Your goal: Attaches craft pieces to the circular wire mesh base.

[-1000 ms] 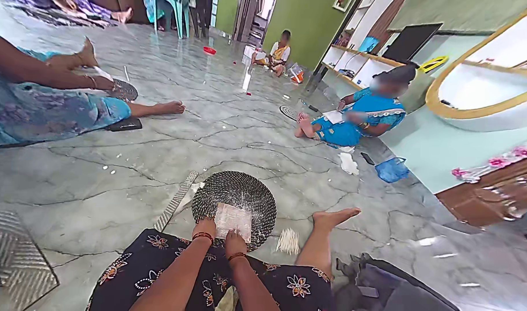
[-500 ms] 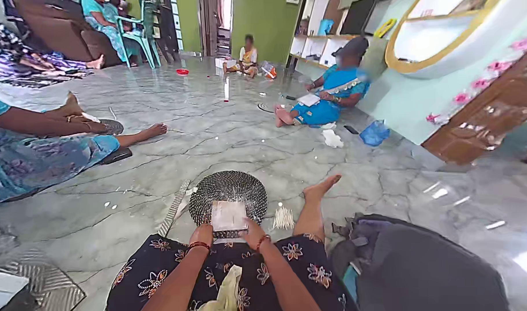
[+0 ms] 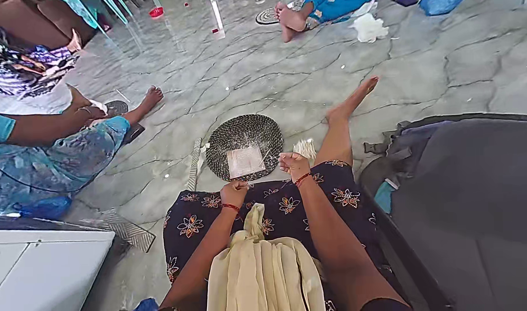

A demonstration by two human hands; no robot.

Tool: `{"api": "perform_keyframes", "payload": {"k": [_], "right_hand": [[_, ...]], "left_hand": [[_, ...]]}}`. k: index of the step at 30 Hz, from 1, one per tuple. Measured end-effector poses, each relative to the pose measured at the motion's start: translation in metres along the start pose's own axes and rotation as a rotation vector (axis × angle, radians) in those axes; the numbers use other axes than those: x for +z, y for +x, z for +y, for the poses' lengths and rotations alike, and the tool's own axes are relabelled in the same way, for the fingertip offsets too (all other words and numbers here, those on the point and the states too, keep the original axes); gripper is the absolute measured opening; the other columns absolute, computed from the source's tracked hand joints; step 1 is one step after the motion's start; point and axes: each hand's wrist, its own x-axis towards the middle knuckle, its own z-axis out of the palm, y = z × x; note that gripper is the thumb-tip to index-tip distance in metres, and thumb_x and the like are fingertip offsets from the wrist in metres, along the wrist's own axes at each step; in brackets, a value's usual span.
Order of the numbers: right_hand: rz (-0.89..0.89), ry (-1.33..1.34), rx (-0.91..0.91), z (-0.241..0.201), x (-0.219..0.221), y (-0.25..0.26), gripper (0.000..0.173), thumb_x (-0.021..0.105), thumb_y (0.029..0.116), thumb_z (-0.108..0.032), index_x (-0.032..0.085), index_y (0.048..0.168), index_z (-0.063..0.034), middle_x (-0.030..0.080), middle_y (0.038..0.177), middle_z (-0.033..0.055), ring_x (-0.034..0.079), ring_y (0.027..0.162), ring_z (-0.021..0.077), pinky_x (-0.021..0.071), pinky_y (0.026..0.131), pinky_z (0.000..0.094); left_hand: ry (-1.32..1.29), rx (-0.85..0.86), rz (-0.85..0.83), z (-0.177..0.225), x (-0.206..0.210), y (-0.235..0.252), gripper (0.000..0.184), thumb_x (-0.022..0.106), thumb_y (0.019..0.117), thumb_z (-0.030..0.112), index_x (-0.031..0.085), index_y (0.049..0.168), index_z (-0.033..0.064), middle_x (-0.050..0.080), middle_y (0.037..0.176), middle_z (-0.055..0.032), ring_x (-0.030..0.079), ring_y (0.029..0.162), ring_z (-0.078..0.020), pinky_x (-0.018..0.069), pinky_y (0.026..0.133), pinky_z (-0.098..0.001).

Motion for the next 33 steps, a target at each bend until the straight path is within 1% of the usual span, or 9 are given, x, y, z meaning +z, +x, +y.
{"api": "perform_keyframes", "payload": {"k": [2,5,12,19,21,22,25,29,33], "right_hand": [[-0.062,-0.012,-0.001,0.003,0.008,-0.004,0.011,0.064,0.1007,-0.005,0.066,0.108,0.0032,0.070,0.081,0.0036,0.065,0.065,0.0060,0.0564,0.063,0.0222],[-0.130,-0.026,-0.024,0.007,0.017,-0.009,0.014,0.063,0.1012,-0.005,0.066,0.111,0.0047,0.070,0.085,0.0058,0.065,0.067,0.0068,0.0566,0.065,0.0229],[-0.120,-0.123,-0.032,0.007,0.024,-0.016,0.014,0.065,0.0980,-0.002,0.067,0.109,0.0062,0.070,0.087,0.0082,0.064,0.068,0.0079,0.0564,0.067,0.0247],[-0.088,-0.200,-0.007,0.004,0.028,-0.021,0.016,0.069,0.0966,-0.004,0.069,0.110,0.0058,0.071,0.087,0.0085,0.064,0.066,0.0074,0.0557,0.066,0.0246],[-0.074,-0.181,0.019,0.003,0.027,-0.020,0.017,0.069,0.0967,-0.004,0.068,0.110,0.0052,0.070,0.086,0.0068,0.062,0.064,0.0063,0.0547,0.064,0.0234],[-0.069,-0.162,0.037,0.002,0.026,-0.020,0.016,0.068,0.0971,-0.004,0.067,0.110,0.0049,0.069,0.084,0.0058,0.061,0.063,0.0058,0.0541,0.062,0.0229],[-0.051,-0.090,0.100,0.001,0.026,-0.019,0.015,0.067,0.0973,-0.003,0.065,0.111,0.0040,0.067,0.081,0.0037,0.060,0.061,0.0045,0.0525,0.059,0.0208],[-0.024,-0.031,0.162,0.001,0.025,-0.017,0.010,0.066,0.0977,-0.002,0.064,0.107,0.0014,0.066,0.077,0.0018,0.059,0.059,0.0041,0.0520,0.057,0.0197],[0.030,0.010,0.187,-0.002,0.021,-0.012,0.010,0.065,0.0987,-0.002,0.063,0.108,0.0011,0.064,0.077,0.0018,0.058,0.058,0.0047,0.0519,0.056,0.0200]], "left_hand": [[0.004,-0.011,-0.003,0.000,0.000,0.000,0.022,0.068,0.0977,0.009,0.074,0.117,0.0005,0.074,0.112,-0.0134,0.070,0.100,-0.0187,0.0547,0.094,-0.0378],[0.027,-0.010,-0.020,-0.003,0.005,0.001,0.021,0.067,0.0980,0.009,0.074,0.116,0.0009,0.075,0.112,-0.0130,0.072,0.099,-0.0190,0.0558,0.093,-0.0381],[0.070,-0.030,-0.038,0.005,0.013,-0.004,0.021,0.069,0.0980,0.011,0.074,0.115,0.0007,0.075,0.111,-0.0133,0.071,0.098,-0.0194,0.0551,0.093,-0.0380],[0.144,-0.029,-0.088,0.012,0.017,-0.009,0.024,0.068,0.0990,0.014,0.074,0.118,0.0007,0.075,0.117,-0.0142,0.069,0.114,-0.0231,0.0498,0.106,-0.0422],[0.138,-0.022,-0.117,0.013,0.018,-0.010,0.025,0.067,0.0995,0.013,0.073,0.119,-0.0002,0.074,0.118,-0.0148,0.069,0.115,-0.0238,0.0491,0.107,-0.0426],[0.127,-0.016,-0.133,0.013,0.019,-0.010,0.024,0.067,0.0995,0.013,0.072,0.119,-0.0007,0.074,0.118,-0.0151,0.069,0.114,-0.0238,0.0497,0.106,-0.0425],[0.053,-0.016,-0.175,0.008,0.022,-0.009,0.023,0.068,0.0983,0.012,0.072,0.117,-0.0017,0.073,0.113,-0.0154,0.070,0.101,-0.0220,0.0545,0.095,-0.0401],[-0.049,-0.045,-0.239,0.004,0.023,-0.008,0.021,0.069,0.0964,0.007,0.070,0.115,-0.0039,0.071,0.108,-0.0167,0.069,0.092,-0.0209,0.0565,0.089,-0.0385],[-0.073,-0.091,-0.337,0.000,0.023,-0.012,0.020,0.069,0.0964,0.004,0.068,0.114,-0.0045,0.070,0.103,-0.0150,0.067,0.080,-0.0164,0.0572,0.079,-0.0333]]}}
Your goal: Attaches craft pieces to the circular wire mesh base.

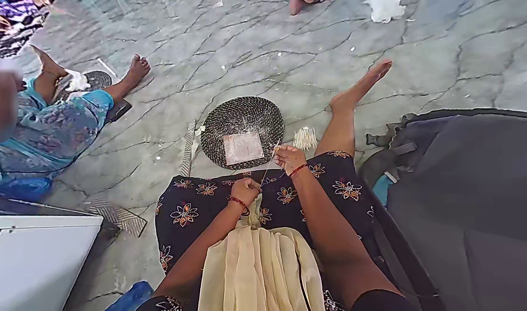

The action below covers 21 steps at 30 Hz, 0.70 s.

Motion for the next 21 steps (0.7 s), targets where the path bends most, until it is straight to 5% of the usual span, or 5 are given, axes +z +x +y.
{"api": "perform_keyframes", "payload": {"k": [3,6,11,15,21], "right_hand": [[0.054,-0.006,-0.038,-0.009,-0.011,0.010,0.009,0.065,0.0989,-0.003,0.063,0.107,0.0000,0.066,0.076,0.0012,0.059,0.057,0.0044,0.0524,0.055,0.0200],[0.130,-0.277,-0.183,-0.037,-0.037,0.027,0.021,0.064,0.1008,-0.008,0.064,0.119,0.0032,0.068,0.090,0.0068,0.060,0.068,0.0071,0.0530,0.065,0.0249],[0.286,-0.932,-0.226,-0.082,-0.082,0.063,0.028,0.067,0.0987,-0.018,0.071,0.118,0.0030,0.071,0.115,0.0249,0.068,0.107,0.0376,0.0501,0.099,0.0576],[0.265,-1.199,-0.138,-0.078,-0.083,0.092,0.032,0.065,0.0998,-0.022,0.070,0.119,0.0029,0.067,0.121,0.0311,0.062,0.117,0.0479,0.0445,0.101,0.0684],[0.206,-1.351,-0.008,-0.061,-0.081,0.131,0.031,0.064,0.1005,-0.023,0.072,0.117,0.0016,0.066,0.124,0.0313,0.060,0.122,0.0496,0.0433,0.100,0.0711]], "left_hand": [[0.077,-0.012,-0.071,-0.004,-0.008,-0.004,0.020,0.068,0.0954,0.003,0.068,0.114,-0.0049,0.069,0.102,-0.0158,0.066,0.080,-0.0180,0.0565,0.080,-0.0358],[0.078,0.024,-0.048,-0.013,-0.032,-0.010,0.022,0.068,0.0951,0.004,0.068,0.114,-0.0068,0.069,0.109,-0.0204,0.068,0.091,-0.0246,0.0565,0.088,-0.0428],[-0.340,0.114,0.318,-0.041,-0.099,-0.009,0.010,0.064,0.0948,-0.007,0.065,0.104,-0.0083,0.070,0.085,-0.0065,0.066,0.069,-0.0081,0.0584,0.069,-0.0251],[-0.705,0.030,0.455,-0.074,-0.116,0.021,0.011,0.057,0.0982,-0.009,0.061,0.094,0.0000,0.068,0.074,-0.0017,0.066,0.060,-0.0087,0.0583,0.060,-0.0232],[-0.636,-0.124,0.450,-0.067,-0.110,0.056,0.007,0.061,0.0967,-0.009,0.062,0.099,-0.0030,0.066,0.078,-0.0050,0.063,0.060,-0.0093,0.0564,0.059,-0.0222]]}}
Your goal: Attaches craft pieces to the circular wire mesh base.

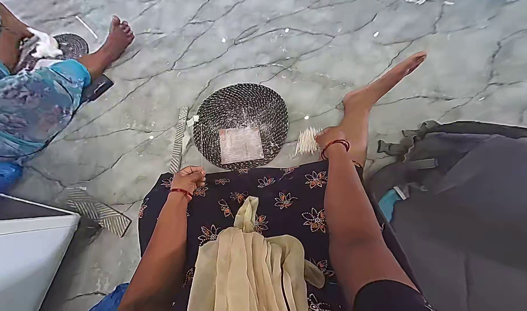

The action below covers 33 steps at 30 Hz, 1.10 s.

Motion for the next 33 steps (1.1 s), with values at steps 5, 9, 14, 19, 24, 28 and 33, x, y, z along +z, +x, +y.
{"api": "perform_keyframes", "payload": {"k": [5,9,14,19,24,28,33], "right_hand": [[-0.052,-0.033,0.033,0.004,0.009,0.014,0.030,0.063,0.1005,-0.020,0.071,0.117,0.0036,0.067,0.123,0.0303,0.062,0.120,0.0483,0.0448,0.102,0.0688],[0.057,0.196,0.021,0.014,0.013,0.018,0.027,0.060,0.1006,-0.014,0.071,0.120,0.0002,0.070,0.119,0.0267,0.066,0.113,0.0447,0.0473,0.099,0.0667],[0.106,0.611,-0.132,0.015,0.028,0.007,0.032,0.054,0.1070,-0.019,0.065,0.128,0.0028,0.072,0.109,0.0152,0.069,0.082,0.0160,0.0578,0.078,0.0355],[0.114,0.851,0.012,0.015,0.030,-0.028,0.044,0.043,0.1118,-0.026,0.046,0.146,0.0018,0.060,0.129,0.0198,0.066,0.097,0.0188,0.0564,0.084,0.0330],[-0.010,1.060,0.044,0.006,0.020,-0.062,0.038,0.032,0.1142,-0.021,0.036,0.146,-0.0013,0.062,0.122,0.0119,0.067,0.093,0.0131,0.0552,0.078,0.0278],[-0.065,1.109,-0.071,0.016,0.027,-0.069,0.031,0.028,0.1145,-0.022,0.041,0.136,-0.0031,0.067,0.108,0.0031,0.071,0.088,0.0077,0.0578,0.075,0.0240],[-0.075,0.814,0.113,-0.130,-0.016,-0.236,0.044,0.016,0.1131,-0.005,0.021,0.151,0.0176,0.040,0.150,0.0324,0.056,0.124,0.0218,0.0412,0.105,0.0252]], "left_hand": [[0.050,-0.048,0.033,0.003,0.006,0.015,0.005,0.062,0.0974,-0.007,0.062,0.100,-0.0024,0.066,0.079,-0.0047,0.062,0.058,-0.0085,0.0554,0.056,-0.0214],[0.170,-0.054,0.017,-0.001,0.007,0.020,0.009,0.065,0.0978,-0.003,0.064,0.107,-0.0037,0.067,0.088,-0.0072,0.063,0.066,-0.0091,0.0553,0.062,-0.0236],[0.446,0.053,-0.058,-0.009,0.001,0.028,0.020,0.074,0.0924,0.002,0.070,0.110,-0.0080,0.070,0.118,-0.0232,0.065,0.113,-0.0314,0.0487,0.103,-0.0512],[0.836,0.119,-0.640,-0.005,0.007,0.021,0.016,0.071,0.0944,0.002,0.072,0.105,-0.0100,0.070,0.110,-0.0271,0.065,0.109,-0.0383,0.0468,0.102,-0.0581],[1.040,0.272,-0.736,-0.003,0.012,0.009,0.020,0.066,0.0983,0.006,0.072,0.109,-0.0092,0.070,0.113,-0.0279,0.064,0.115,-0.0428,0.0444,0.104,-0.0635],[0.870,0.279,-0.586,0.001,0.012,-0.014,0.023,0.056,0.1035,0.005,0.070,0.114,-0.0104,0.069,0.119,-0.0282,0.063,0.118,-0.0411,0.0448,0.106,-0.0577],[0.478,0.330,-0.422,0.033,0.010,-0.033,0.026,0.049,0.1073,0.008,0.067,0.113,-0.0101,0.071,0.112,-0.0256,0.069,0.105,-0.0355,0.0519,0.099,-0.0524]]}}
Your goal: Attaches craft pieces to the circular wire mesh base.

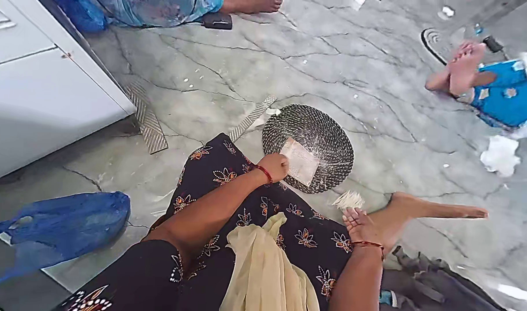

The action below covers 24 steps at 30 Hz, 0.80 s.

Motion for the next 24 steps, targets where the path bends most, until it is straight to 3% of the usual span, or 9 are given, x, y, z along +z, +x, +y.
{"api": "perform_keyframes", "payload": {"k": [1,3,4,6,9,14,16,20,24], "right_hand": [[0.008,-0.072,0.092,-0.018,0.014,-0.019,0.044,0.016,0.1123,-0.001,0.022,0.152,0.0165,0.039,0.153,0.0309,0.056,0.126,0.0214,0.0393,0.108,0.0252],[-0.106,-0.153,-0.111,0.032,-0.005,0.028,0.041,0.025,0.1126,-0.004,0.029,0.146,0.0202,0.050,0.138,0.0347,0.064,0.110,0.0206,0.0485,0.095,0.0252],[-0.124,-0.109,-0.322,0.086,-0.023,0.088,0.037,0.033,0.1114,-0.007,0.038,0.136,0.0205,0.060,0.116,0.0301,0.068,0.088,0.0160,0.0534,0.074,0.0224],[-0.156,-0.126,-0.228,0.125,-0.039,0.159,0.033,0.039,0.1110,-0.012,0.045,0.136,0.0095,0.066,0.104,0.0121,0.068,0.075,0.0078,0.0559,0.065,0.0218],[-0.137,-0.251,-0.061,0.122,-0.031,0.169,0.034,0.042,0.1109,-0.013,0.046,0.139,0.0052,0.067,0.104,0.0083,0.067,0.075,0.0078,0.0562,0.066,0.0233],[-0.338,-0.214,-0.196,0.120,-0.005,0.167,0.023,0.036,0.1096,-0.010,0.054,0.121,-0.0016,0.072,0.087,-0.0049,0.070,0.070,0.0044,0.0599,0.065,0.0207],[-0.431,-0.188,-0.244,0.123,0.022,0.159,0.027,0.032,0.1086,-0.013,0.054,0.120,-0.0045,0.075,0.092,-0.0083,0.073,0.075,0.0036,0.0615,0.069,0.0216],[-0.553,-0.412,-0.192,0.142,0.084,0.132,0.046,0.029,0.1114,-0.022,0.040,0.144,0.0083,0.065,0.123,0.0126,0.068,0.097,0.0124,0.0570,0.081,0.0302],[-0.432,-0.528,-0.260,0.139,0.085,0.117,0.039,0.037,0.1123,-0.017,0.051,0.135,0.0109,0.068,0.114,0.0172,0.071,0.088,0.0136,0.0594,0.077,0.0283]], "left_hand": [[-0.004,0.050,0.018,0.011,-0.007,0.000,0.027,0.046,0.1073,0.007,0.067,0.113,-0.0107,0.070,0.112,-0.0261,0.068,0.107,-0.0366,0.0499,0.100,-0.0537],[-0.004,0.126,0.047,0.023,-0.020,0.008,0.029,0.043,0.1079,0.006,0.066,0.116,-0.0100,0.071,0.114,-0.0252,0.068,0.110,-0.0362,0.0493,0.102,-0.0529],[-0.026,0.133,0.074,0.021,-0.023,0.017,0.029,0.042,0.1084,0.006,0.066,0.118,-0.0095,0.071,0.114,-0.0248,0.069,0.109,-0.0356,0.0507,0.101,-0.0520],[-0.069,0.050,0.147,-0.001,-0.027,0.041,0.030,0.043,0.1084,0.006,0.063,0.123,-0.0088,0.070,0.119,-0.0265,0.068,0.114,-0.0378,0.0501,0.103,-0.0537],[-0.143,-0.216,0.158,-0.024,-0.030,0.062,0.032,0.052,0.1043,0.010,0.062,0.129,-0.0084,0.062,0.135,-0.0300,0.059,0.130,-0.0430,0.0462,0.109,-0.0621],[-0.254,-0.094,0.163,-0.018,-0.030,0.076,0.030,0.053,0.1038,0.006,0.064,0.128,-0.0071,0.065,0.131,-0.0283,0.061,0.127,-0.0417,0.0481,0.105,-0.0626],[-0.293,-0.113,0.134,-0.016,-0.031,0.074,0.029,0.055,0.1027,0.005,0.064,0.128,-0.0059,0.066,0.129,-0.0272,0.062,0.126,-0.0411,0.0490,0.104,-0.0623],[-0.320,-0.110,0.134,-0.017,-0.044,0.068,0.033,0.055,0.1033,0.007,0.063,0.133,-0.0034,0.065,0.133,-0.0261,0.060,0.129,-0.0411,0.0477,0.105,-0.0631],[-0.341,-0.068,0.262,-0.026,-0.055,0.066,0.033,0.058,0.1025,0.008,0.062,0.131,-0.0091,0.064,0.133,-0.0282,0.061,0.128,-0.0383,0.0469,0.109,-0.0548]]}}
